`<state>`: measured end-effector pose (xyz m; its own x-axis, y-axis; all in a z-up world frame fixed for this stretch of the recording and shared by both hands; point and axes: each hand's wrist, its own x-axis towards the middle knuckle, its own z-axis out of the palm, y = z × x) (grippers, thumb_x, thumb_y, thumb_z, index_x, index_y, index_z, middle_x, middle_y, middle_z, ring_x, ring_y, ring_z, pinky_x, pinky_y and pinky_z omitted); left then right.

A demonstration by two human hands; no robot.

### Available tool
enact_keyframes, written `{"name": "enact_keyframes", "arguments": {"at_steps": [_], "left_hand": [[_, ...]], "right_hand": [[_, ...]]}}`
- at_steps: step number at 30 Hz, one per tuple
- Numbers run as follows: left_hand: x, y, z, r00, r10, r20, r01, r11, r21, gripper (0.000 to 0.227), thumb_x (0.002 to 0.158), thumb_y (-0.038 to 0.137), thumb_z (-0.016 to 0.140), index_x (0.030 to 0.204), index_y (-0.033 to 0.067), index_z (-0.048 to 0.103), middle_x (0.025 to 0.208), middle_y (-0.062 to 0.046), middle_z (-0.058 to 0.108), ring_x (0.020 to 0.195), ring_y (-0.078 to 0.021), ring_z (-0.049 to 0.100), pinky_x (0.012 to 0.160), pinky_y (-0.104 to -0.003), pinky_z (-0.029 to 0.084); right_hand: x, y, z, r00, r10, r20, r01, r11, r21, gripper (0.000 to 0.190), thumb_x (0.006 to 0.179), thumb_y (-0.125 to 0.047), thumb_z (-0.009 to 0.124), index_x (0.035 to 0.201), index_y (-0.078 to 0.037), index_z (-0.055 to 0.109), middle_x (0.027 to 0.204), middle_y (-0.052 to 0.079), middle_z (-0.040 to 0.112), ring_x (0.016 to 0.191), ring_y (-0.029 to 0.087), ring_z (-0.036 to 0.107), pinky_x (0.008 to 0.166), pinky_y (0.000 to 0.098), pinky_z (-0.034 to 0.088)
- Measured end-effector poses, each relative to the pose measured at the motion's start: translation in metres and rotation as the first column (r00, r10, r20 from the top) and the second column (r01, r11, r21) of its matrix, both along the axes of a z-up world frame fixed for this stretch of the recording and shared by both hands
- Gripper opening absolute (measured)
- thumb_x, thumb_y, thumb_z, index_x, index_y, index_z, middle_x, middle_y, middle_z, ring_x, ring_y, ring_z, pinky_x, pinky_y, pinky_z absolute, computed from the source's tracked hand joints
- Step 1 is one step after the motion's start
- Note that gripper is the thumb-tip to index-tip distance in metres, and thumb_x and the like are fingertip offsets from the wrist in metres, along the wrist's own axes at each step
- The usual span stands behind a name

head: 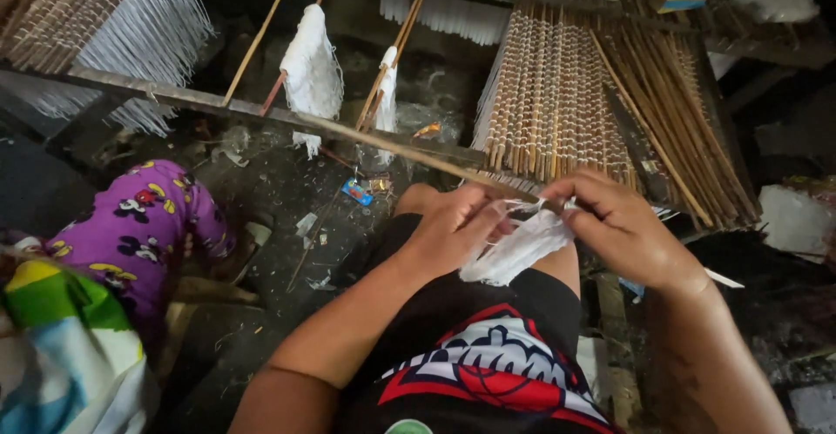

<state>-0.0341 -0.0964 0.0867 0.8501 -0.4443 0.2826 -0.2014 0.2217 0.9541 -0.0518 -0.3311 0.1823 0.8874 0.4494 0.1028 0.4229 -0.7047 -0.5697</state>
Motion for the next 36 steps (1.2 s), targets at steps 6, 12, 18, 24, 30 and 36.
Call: {"name": "enact_keyframes", "arguments": {"at_steps": [6, 12, 18, 24, 30, 36], "left_hand": [[0.006, 0.014, 0.003, 0.992, 0.080, -0.099, -0.063, 0.985, 0.163, 0.019, 0.100, 0.026, 0.059, 0.089, 0.0111, 0.057, 0.062, 0.000, 0.052, 0.043, -0.0073, 0.036, 0.035, -0.025, 0.028], [0.014, 0.009, -0.007, 0.851, 0.410, 0.329, -0.489, 0.847, 0.209, 0.032, 0.101, 0.033, 0.057, 0.077, 0.0143, 0.066, 0.064, 0.002, 0.059, 0.053, -0.0075, 0.058, 0.049, -0.021, 0.044], [-0.011, -0.013, 0.022, 0.971, 0.117, 0.209, -0.173, 0.946, 0.275, 0.037, 0.086, 0.038, 0.073, 0.113, 0.0127, 0.074, 0.105, -0.008, 0.060, 0.093, -0.0194, 0.058, 0.074, -0.029, 0.046], [-0.003, -0.016, 0.011, 0.971, 0.178, 0.159, -0.200, 0.970, 0.136, 0.028, 0.097, 0.024, 0.067, 0.116, 0.0044, 0.073, 0.106, -0.008, 0.060, 0.082, -0.0144, 0.060, 0.066, -0.024, 0.054], [-0.001, -0.014, 0.000, 0.989, 0.032, -0.142, -0.064, 0.972, -0.225, 0.025, 0.096, 0.022, 0.077, 0.093, -0.0018, 0.070, 0.075, -0.017, 0.073, 0.072, -0.0193, 0.076, 0.067, -0.031, 0.064], [0.000, -0.019, -0.004, 0.985, -0.041, -0.170, 0.010, 0.984, -0.179, 0.023, 0.098, 0.014, 0.072, 0.107, -0.0069, 0.070, 0.074, -0.021, 0.071, 0.069, -0.0222, 0.074, 0.065, -0.034, 0.065]], "right_hand": [[-0.007, 0.004, 0.006, 0.995, -0.096, -0.016, 0.096, 0.995, 0.003, 0.038, 0.091, -0.014, 0.053, 0.123, -0.016, 0.074, 0.106, 0.000, 0.067, 0.096, 0.016, 0.064, 0.085, 0.0318, 0.045], [-0.009, 0.010, 0.010, 0.995, -0.095, -0.011, 0.095, 0.994, 0.046, 0.034, 0.093, -0.013, 0.058, 0.123, -0.015, 0.075, 0.103, 0.000, 0.066, 0.091, 0.014, 0.062, 0.080, 0.0294, 0.044], [-0.009, 0.022, 0.018, 0.994, -0.108, -0.034, 0.110, 0.992, 0.057, 0.039, 0.095, -0.022, 0.055, 0.132, -0.015, 0.069, 0.126, 0.003, 0.070, 0.117, 0.018, 0.066, 0.097, 0.0344, 0.049], [-0.014, 0.021, 0.020, 0.986, -0.155, -0.060, 0.159, 0.985, 0.063, 0.041, 0.094, -0.015, 0.057, 0.133, -0.018, 0.069, 0.125, 0.000, 0.071, 0.112, 0.015, 0.068, 0.091, 0.0312, 0.049], [-0.008, 0.016, 0.005, 0.992, -0.126, 0.000, 0.118, 0.928, 0.354, 0.025, 0.092, -0.007, 0.070, 0.115, -0.001, 0.077, 0.089, 0.012, 0.067, 0.063, 0.017, 0.061, 0.058, 0.0331, 0.057], [0.002, 0.011, -0.016, 0.973, -0.230, 0.031, 0.206, 0.916, 0.343, 0.015, 0.087, -0.014, 0.080, 0.100, -0.006, 0.079, 0.079, 0.006, 0.068, 0.061, 0.012, 0.054, 0.055, 0.0305, 0.047]]}}
